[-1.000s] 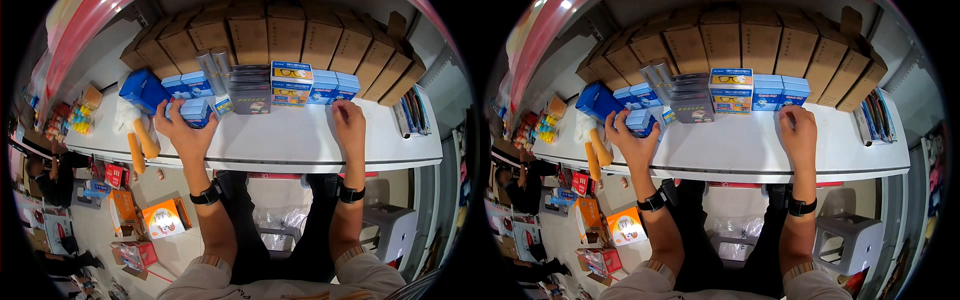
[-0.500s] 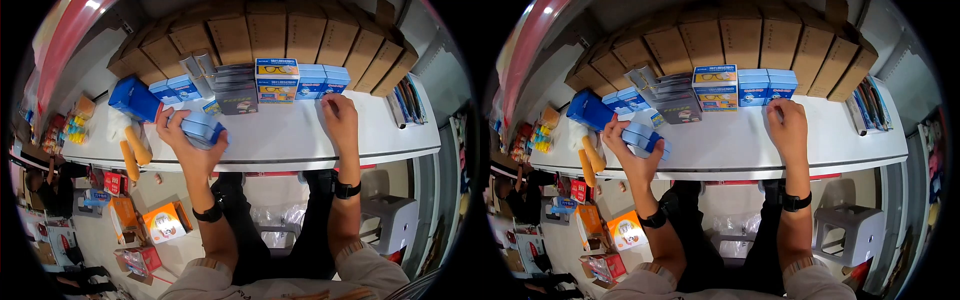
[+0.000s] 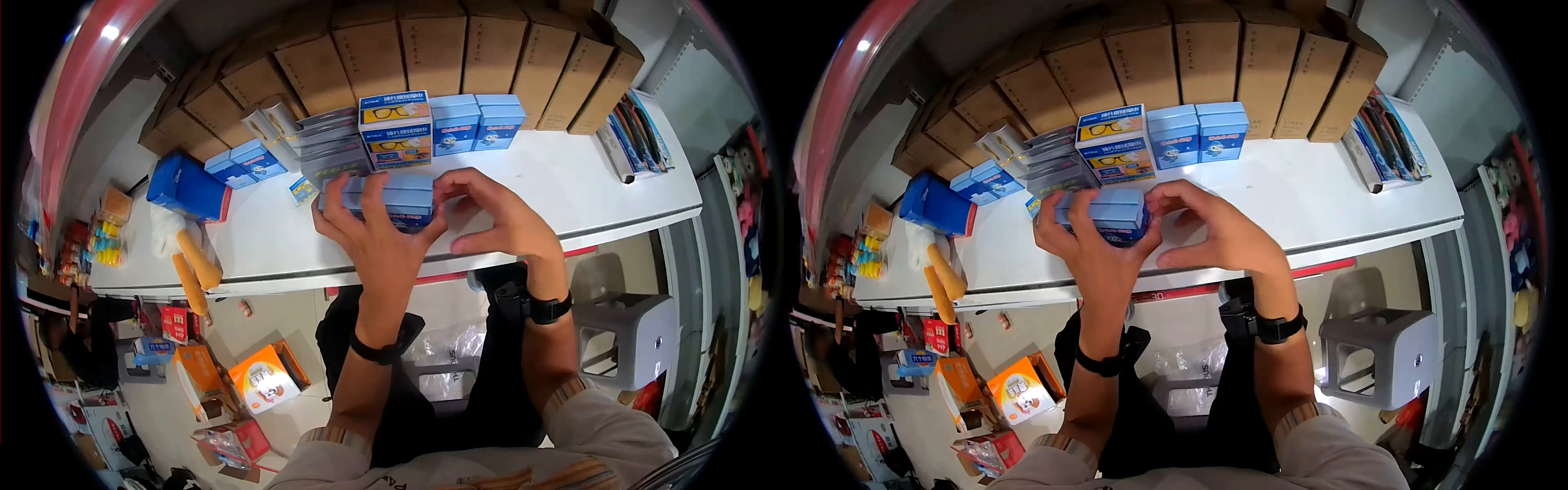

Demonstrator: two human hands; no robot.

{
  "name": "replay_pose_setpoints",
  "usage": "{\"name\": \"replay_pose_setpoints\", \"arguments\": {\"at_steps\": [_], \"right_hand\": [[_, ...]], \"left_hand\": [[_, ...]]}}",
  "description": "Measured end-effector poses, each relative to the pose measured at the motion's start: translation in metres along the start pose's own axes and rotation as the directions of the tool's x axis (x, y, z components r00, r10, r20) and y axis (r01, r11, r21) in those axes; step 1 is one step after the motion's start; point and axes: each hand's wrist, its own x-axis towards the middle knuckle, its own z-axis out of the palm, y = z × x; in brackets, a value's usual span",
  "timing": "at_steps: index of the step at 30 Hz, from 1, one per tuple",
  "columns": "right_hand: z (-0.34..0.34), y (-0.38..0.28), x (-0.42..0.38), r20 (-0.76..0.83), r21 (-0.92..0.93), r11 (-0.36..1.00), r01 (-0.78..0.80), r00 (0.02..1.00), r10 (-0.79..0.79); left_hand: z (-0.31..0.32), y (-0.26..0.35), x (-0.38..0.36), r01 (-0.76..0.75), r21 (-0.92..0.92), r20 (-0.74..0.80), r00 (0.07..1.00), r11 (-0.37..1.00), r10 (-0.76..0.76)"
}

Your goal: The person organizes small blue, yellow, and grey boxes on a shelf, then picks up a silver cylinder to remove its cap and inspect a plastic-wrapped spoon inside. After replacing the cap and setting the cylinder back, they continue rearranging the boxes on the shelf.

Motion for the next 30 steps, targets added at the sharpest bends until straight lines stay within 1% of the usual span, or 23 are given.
{"name": "replay_pose_setpoints", "arguments": {"at_steps": [1, 2, 5, 6, 8, 9, 11, 12, 14, 15, 16, 19, 20, 22, 23, 25, 26, 28, 29, 30], "right_hand": [[0.004, 0.002, 0.001, -0.023, 0.025, 1.0, 0.0, 1.0, 0.001], [0.01, 0.005, 0.005, -0.086, 0.002, 0.999, 0.039, 0.995, -0.039], [0.014, -0.005, 0.008, -0.103, -0.142, 0.981, -0.13, 0.988, 0.116], [0.018, -0.004, 0.01, -0.107, -0.182, 0.981, -0.073, 0.993, 0.054], [0.018, -0.009, 0.008, -0.163, -0.2, 0.968, -0.15, 0.98, 0.118], [0.017, -0.012, 0.008, -0.19, -0.209, 0.96, -0.186, 0.971, 0.147], [0.005, -0.003, 0.004, -0.212, -0.214, 0.969, -0.122, 0.974, 0.075], [-0.002, 0.001, 0.0, -0.225, -0.214, 0.973, -0.092, 0.974, 0.042], [-0.015, 0.003, -0.007, -0.256, -0.168, 0.975, -0.143, 0.962, 0.097], [-0.021, 0.003, -0.01, -0.268, -0.145, 0.975, -0.167, 0.955, 0.123], [-0.025, 0.007, -0.013, -0.281, -0.211, 0.967, -0.144, 0.956, 0.081], [-0.025, 0.007, -0.017, -0.364, -0.096, 0.99, -0.1, 0.929, 0.058], [-0.026, 0.009, -0.018, -0.373, -0.095, 0.99, -0.106, 0.926, 0.063], [-0.03, 0.018, -0.019, -0.391, -0.094, 0.989, -0.113, 0.918, 0.068], [-0.033, 0.017, -0.019, -0.383, -0.113, 0.982, -0.153, 0.919, 0.099], [-0.038, 0.016, -0.019, -0.372, -0.156, 0.961, -0.229, 0.915, 0.158], [-0.04, 0.015, -0.02, -0.392, -0.175, 0.963, -0.206, 0.911, 0.124], [-0.04, 0.014, -0.019, -0.433, -0.21, 0.964, -0.163, 0.9, 0.058], [-0.041, 0.011, -0.02, -0.455, -0.295, 0.94, -0.171, 0.891, 0.019], [-0.042, 0.005, -0.02, -0.474, -0.375, 0.909, -0.182, 0.88, -0.019]], "left_hand": [[0.0, -0.001, -0.001, -0.008, 0.023, 0.014, 1.0, 1.0, 0.007], [0.001, 0.0, -0.002, -0.015, 0.045, 0.029, 0.999, 0.999, 0.014], [0.0, 0.005, -0.005, -0.053, -0.02, 0.077, 0.996, 0.998, 0.055], [-0.003, 0.008, -0.006, -0.062, -0.046, 0.122, 0.99, 0.997, 0.067], [-0.01, 0.015, -0.002, -0.081, -0.105, 0.198, 0.975, 0.991, 0.101], [-0.012, 0.015, 0.0, -0.052, -0.196, 0.221, 0.971, 0.979, 0.096], [-0.016, 0.012, 0.002, 0.013, -0.366, 0.273, 0.957, 0.931, 0.094], [-0.016, 0.012, 0.002, 0.009, -0.393, 0.275, 0.955, 0.919, 0.108], [-0.012, 0.01, 0.002, 0.002, -0.445, 0.277, 0.951, 0.895, 0.135], [-0.008, 0.01, 0.001, 0.067, -0.467, 0.285, 0.955, 0.881, 0.079], [0.0, 0.01, -0.001, 0.131, -0.489, 0.295, 0.955, 0.862, 0.023], [0.013, 0.015, -0.001, 0.282, -0.562, 0.318, 0.941, 0.778, -0.111], [0.015, 0.016, 0.0, 0.323, -0.585, 0.326, 0.933, 0.744, -0.149], [0.021, 0.017, 0.001, 0.291, -0.582, 0.284, 0.948, 0.759, -0.146], [0.023, 0.017, 0.001, 0.275, -0.58, 0.261, 0.955, 0.767, -0.145], [0.025, 0.017, 0.002, 0.16, -0.442, 0.208, 0.975, 0.883, -0.073], [0.026, 0.018, 0.003, 0.098, -0.367, 0.184, 0.982, 0.925, -0.031], [0.026, 0.026, 0.005, 0.192, -0.382, 0.25, 0.963, 0.904, -0.099], [0.026, 0.029, 0.005, 0.24, -0.385, 0.286, 0.949, 0.891, -0.131], [0.028, 0.03, 0.005, 0.213, -0.368, 0.281, 0.953, 0.905, -0.11]]}}
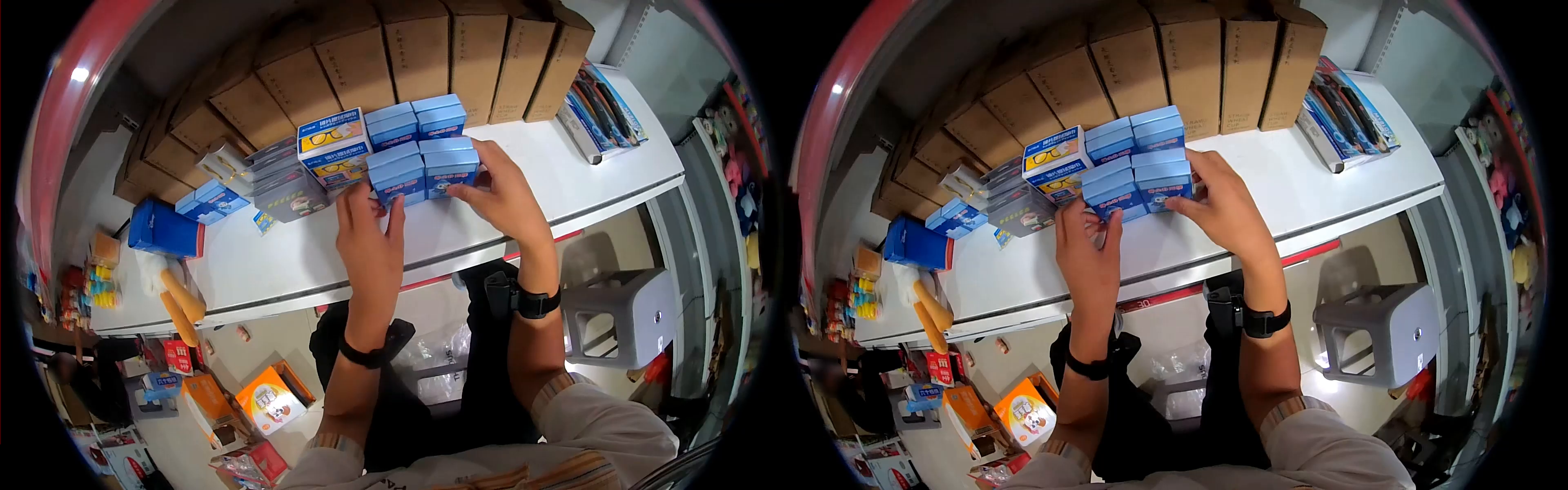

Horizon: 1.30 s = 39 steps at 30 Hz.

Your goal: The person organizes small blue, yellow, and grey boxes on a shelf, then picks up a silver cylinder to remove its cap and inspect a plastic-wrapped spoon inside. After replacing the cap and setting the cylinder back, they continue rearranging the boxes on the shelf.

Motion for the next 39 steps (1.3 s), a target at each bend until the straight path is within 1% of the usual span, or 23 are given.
{"name": "replay_pose_setpoints", "arguments": {"at_steps": [1, 4, 5, 7, 8, 10, 11, 13, 14, 17, 20, 22, 25, 28, 29, 31, 34, 37, 38, 39], "right_hand": [[-0.001, -0.002, -0.001, -0.032, -0.083, 0.996, 0.022, 0.999, -0.025], [0.002, 0.0, -0.001, -0.143, -0.154, 0.988, -0.005, 0.99, -0.017], [0.004, 0.0, 0.0, -0.181, -0.103, 0.995, -0.015, 0.984, -0.004], [0.01, 0.001, 0.002, -0.252, -0.001, 1.0, -0.026, 0.967, 0.025], [0.012, 0.003, 0.003, -0.264, -0.042, 0.999, -0.032, 0.964, 0.02], [0.017, 0.005, 0.004, -0.284, -0.122, 0.992, -0.043, 0.959, 0.007], [0.02, 0.006, 0.004, -0.313, -0.168, 0.985, -0.025, 0.949, -0.029], [0.028, 0.005, 0.005, -0.364, -0.262, 0.965, 0.003, 0.926, -0.102], [0.031, 0.004, 0.006, -0.371, -0.263, 0.965, -0.01, 0.924, -0.092], [0.037, -0.002, 0.007, -0.391, -0.261, 0.963, -0.07, 0.919, -0.039], [0.039, -0.005, 0.007, -0.389, -0.263, 0.953, -0.152, 0.92, 0.039], [0.037, 0.0, 0.008, -0.366, -0.283, 0.942, -0.181, 0.928, 0.068], [0.032, 0.001, 0.008, -0.303, -0.238, 0.954, -0.183, 0.947, 0.106], [0.037, 0.006, 0.008, -0.353, -0.221, 0.975, -0.037, 0.935, -0.044], [0.036, 0.003, 0.008, -0.34, -0.198, 0.978, -0.072, 0.94, 0.0], [0.031, -0.004, 0.009, -0.313, -0.155, 0.978, -0.142, 0.946, 0.087], [0.031, -0.003, 0.009, -0.323, -0.151, 0.977, -0.151, 0.942, 0.096], [0.035, 0.007, 0.01, -0.382, -0.173, 0.982, -0.08, 0.924, 0.009], [0.035, 0.01, 0.011, -0.364, -0.144, 0.986, -0.089, 0.931, 0.031], [0.034, 0.012, 0.012, -0.344, -0.114, 0.989, -0.097, 0.937, 0.052]], "left_hand": [[0.003, -0.001, 0.002, -0.02, 0.027, 0.006, 1.0, 0.999, 0.02], [0.014, -0.006, 0.006, -0.105, 0.08, -0.017, 0.994, 0.991, 0.106], [0.017, -0.007, 0.008, -0.137, 0.092, -0.035, 0.989, 0.986, 0.141], [0.018, -0.007, 0.008, -0.133, 0.053, -0.018, 0.991, 0.99, 0.134], [0.018, -0.007, 0.007, -0.131, 0.034, -0.009, 0.991, 0.991, 0.131], [0.016, -0.004, 0.005, -0.073, -0.029, 0.017, 0.997, 0.997, 0.073], [0.016, -0.003, 0.005, -0.043, -0.06, 0.029, 0.999, 0.997, 0.045], [0.018, -0.006, 0.005, -0.055, -0.159, 0.002, 0.998, 0.986, 0.056], [0.018, -0.006, 0.006, -0.061, -0.208, -0.011, 0.998, 0.976, 0.06], [0.014, 0.0, 0.006, -0.09, -0.188, 0.015, 0.995, 0.978, 0.095], [0.008, -0.004, 0.003, -0.22, 0.045, 0.07, 0.974, 0.974, 0.217], [0.01, -0.004, 0.002, -0.191, 0.032, 0.064, 0.98, 0.981, 0.189], [0.011, -0.004, 0.002, -0.18, 0.021, 0.06, 0.982, 0.983, 0.179], [0.012, -0.009, 0.004, -0.215, 0.019, 0.04, 0.976, 0.977, 0.214], [0.012, -0.011, 0.004, -0.229, 0.02, 0.032, 0.973, 0.973, 0.228], [0.011, -0.01, 0.004, -0.197, 0.006, 0.053, 0.979, 0.98, 0.196], [0.012, -0.009, 0.004, -0.188, 0.002, 0.051, 0.981, 0.982, 0.188], [0.011, -0.008, 0.004, -0.207, -0.007, 0.049, 0.977, 0.978, 0.208], [0.009, -0.008, 0.005, -0.216, -0.008, 0.047, 0.975, 0.976, 0.216], [0.006, -0.009, 0.006, -0.195, -0.052, 0.07, 0.978, 0.979, 0.198]]}}
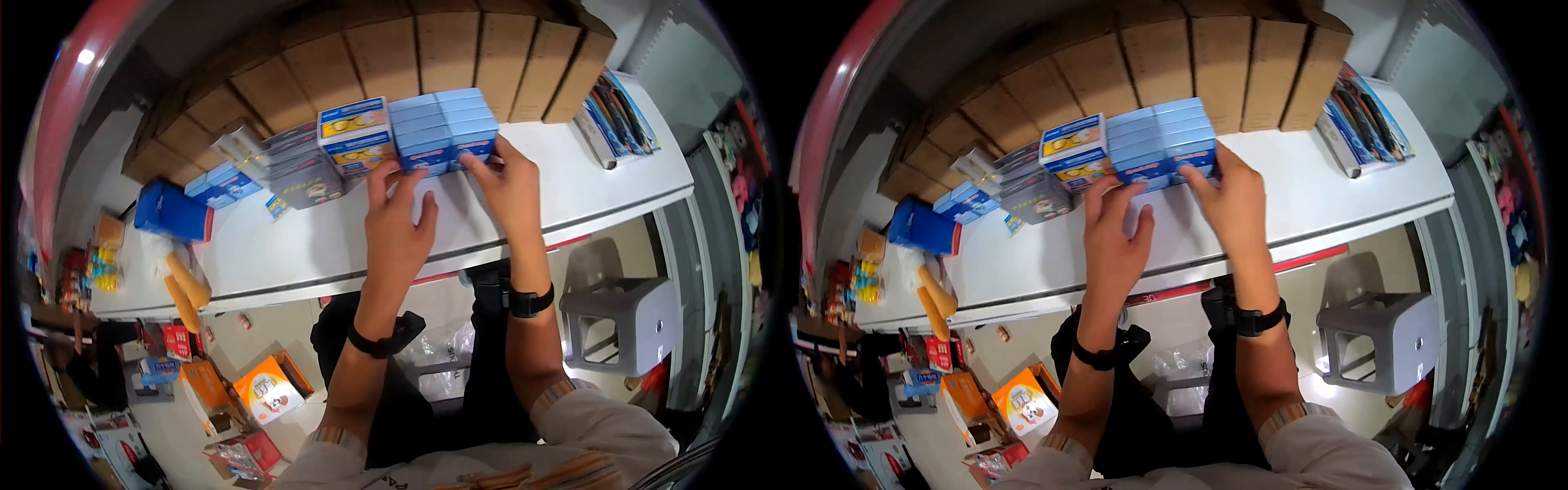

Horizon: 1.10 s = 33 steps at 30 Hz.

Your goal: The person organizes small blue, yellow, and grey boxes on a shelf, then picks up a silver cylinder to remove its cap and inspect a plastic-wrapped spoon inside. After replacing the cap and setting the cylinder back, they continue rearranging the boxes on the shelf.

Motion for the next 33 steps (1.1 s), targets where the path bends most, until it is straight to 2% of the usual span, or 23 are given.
{"name": "replay_pose_setpoints", "arguments": {"at_steps": [2, 3, 5, 6, 9, 12, 13, 15, 18, 19, 20, 22, 26, 28, 29, 30, 33], "right_hand": [[-0.001, -0.001, 0.0, 0.01, 0.057, 0.998, -0.041, 0.999, 0.04], [-0.001, -0.006, -0.001, 0.009, 0.054, 0.997, -0.061, 0.998, 0.061], [0.001, -0.008, 0.0, 0.009, 0.098, 0.992, -0.075, 0.997, 0.074], [0.001, -0.007, 0.001, 0.008, 0.054, 0.995, -0.079, 0.997, 0.078], [0.002, -0.005, 0.001, 0.014, 0.027, 0.999, -0.045, 0.999, 0.044], [0.002, -0.005, 0.002, 0.038, 0.085, 0.993, -0.082, 0.996, 0.079], [0.003, -0.009, 0.0, 0.037, 0.131, 0.982, -0.139, 0.99, 0.135], [0.004, -0.012, 0.0, 0.027, 0.209, 0.966, -0.15, 0.989, 0.148], [-0.001, 0.002, 0.004, 0.007, 0.277, 0.948, -0.154, 0.987, 0.158], [-0.003, 0.003, 0.003, -0.003, 0.289, 0.94, -0.182, 0.982, 0.191], [-0.003, 0.002, 0.003, -0.014, 0.3, 0.93, -0.21, 0.974, 0.224], [0.005, 0.004, 0.004, -0.027, 0.227, 0.961, -0.16, 0.985, 0.17], [-0.002, 0.002, 0.001, -0.064, 0.063, 0.991, -0.117, 0.991, 0.121], [0.002, 0.004, 0.001, -0.131, 0.188, 0.971, -0.147, 0.976, 0.173], [0.001, 0.012, 0.003, -0.111, 0.201, 0.965, -0.168, 0.975, 0.192], [0.005, 0.003, 0.001, -0.168, 0.309, 0.936, -0.171, 0.958, 0.231], [0.002, 0.003, 0.002, -0.145, 0.382, 0.913, -0.142, 0.967, 0.211]], "left_hand": [[-0.006, -0.004, -0.001, 0.039, -0.086, 0.042, 0.998, 0.995, -0.036], [-0.008, -0.009, 0.0, -0.006, -0.104, 0.015, 1.0, 0.995, 0.008], [-0.023, -0.007, -0.001, 0.145, -0.266, 0.064, 0.989, 0.953, -0.133], [-0.031, -0.005, -0.001, 0.217, -0.344, 0.096, 0.976, 0.914, -0.196], [-0.066, -0.013, -0.001, 0.296, -0.225, -0.023, 0.951, 0.928, -0.309], [-0.105, -0.04, 0.003, 0.182, -0.043, -0.284, 0.941, 0.982, -0.187], [-0.117, -0.047, 0.006, 0.246, 0.01, -0.323, 0.918, 0.969, -0.229], [-0.138, -0.062, 0.008, 0.377, 0.103, -0.403, 0.862, 0.921, -0.307], [-0.161, -0.103, 0.0, 0.327, 0.407, -0.477, 0.872, 0.853, -0.107], [-0.167, -0.11, -0.001, 0.364, 0.351, -0.482, 0.86, 0.863, -0.167], [-0.172, -0.113, 0.001, 0.334, 0.399, -0.475, 0.872, 0.854, -0.118], [-0.181, -0.118, 0.007, 0.268, 0.49, -0.452, 0.892, 0.829, -0.021], [-0.189, -0.151, 0.011, 0.152, 0.596, -0.281, 0.959, 0.789, 0.027], [-0.186, -0.156, 0.01, 0.148, 0.621, -0.241, 0.97, 0.77, 0.008], [-0.184, -0.154, 0.01, 0.151, 0.63, -0.239, 0.971, 0.762, 0.005], [-0.183, -0.152, 0.011, 0.173, 0.628, -0.248, 0.969, 0.759, -0.015], [-0.179, -0.153, 0.015, 0.196, 0.635, -0.284, 0.959, 0.747, -0.011]]}}
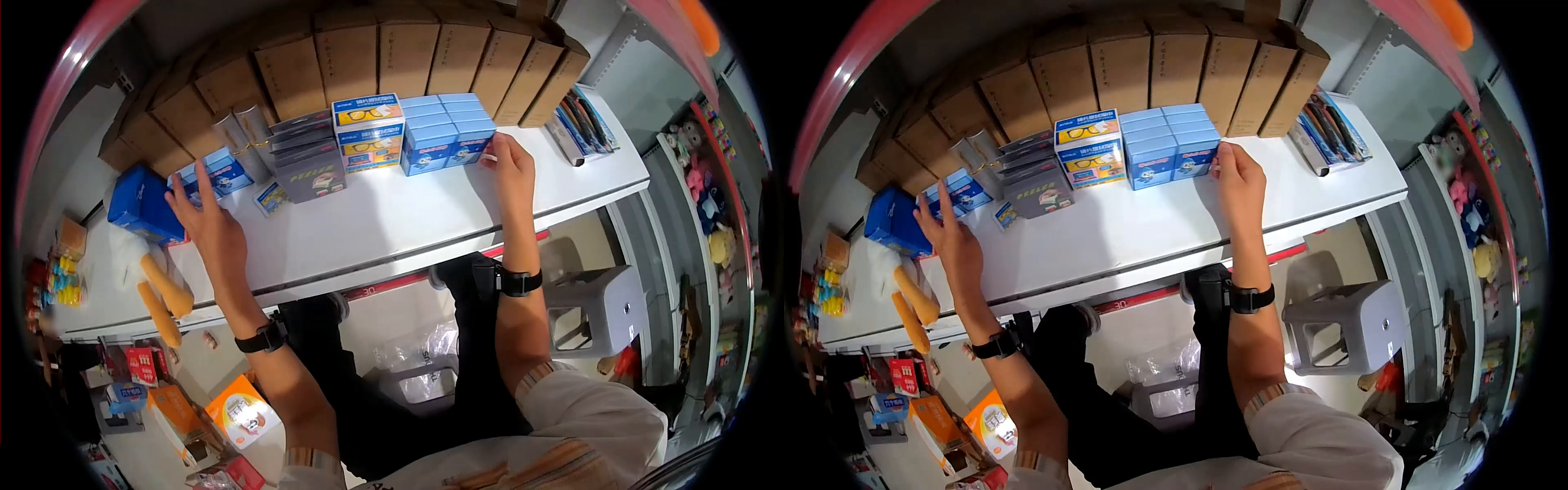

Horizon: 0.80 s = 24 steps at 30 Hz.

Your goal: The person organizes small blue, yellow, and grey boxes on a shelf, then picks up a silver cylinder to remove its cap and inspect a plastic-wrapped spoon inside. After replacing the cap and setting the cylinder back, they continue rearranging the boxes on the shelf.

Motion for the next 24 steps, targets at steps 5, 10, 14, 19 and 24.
{"name": "replay_pose_setpoints", "arguments": {"at_steps": [5, 10, 14, 19, 24], "right_hand": [[-0.004, 0.003, 0.004, 0.016, 0.027, 0.999, -0.032, 0.999, 0.031], [-0.003, 0.007, 0.003, 0.068, -0.094, 0.992, 0.088, 0.994, -0.081], [-0.002, 0.001, 0.0, 0.073, -0.148, 0.986, 0.072, 0.995, -0.062], [-0.006, -0.001, -0.002, 0.111, -0.127, 0.991, 0.049, 0.993, -0.035], [-0.022, -0.004, 0.0, 0.193, -0.119, 0.993, 0.003, 0.981, 0.02]], "left_hand": [[0.0, 0.007, 0.003, -0.004, 0.037, 0.02, 1.0, 0.999, 0.003], [0.005, -0.007, 0.008, -0.01, -0.098, -0.119, 0.993, 0.995, -0.002], [0.002, -0.004, 0.007, 0.016, -0.154, -0.147, 0.988, 0.988, -0.039], [-0.009, 0.002, 0.004, 0.046, -0.064, -0.128, 0.99, 0.997, -0.054], [-0.009, -0.003, 0.002, -0.062, -0.007, -0.173, 0.983, 0.998, 0.06]]}}
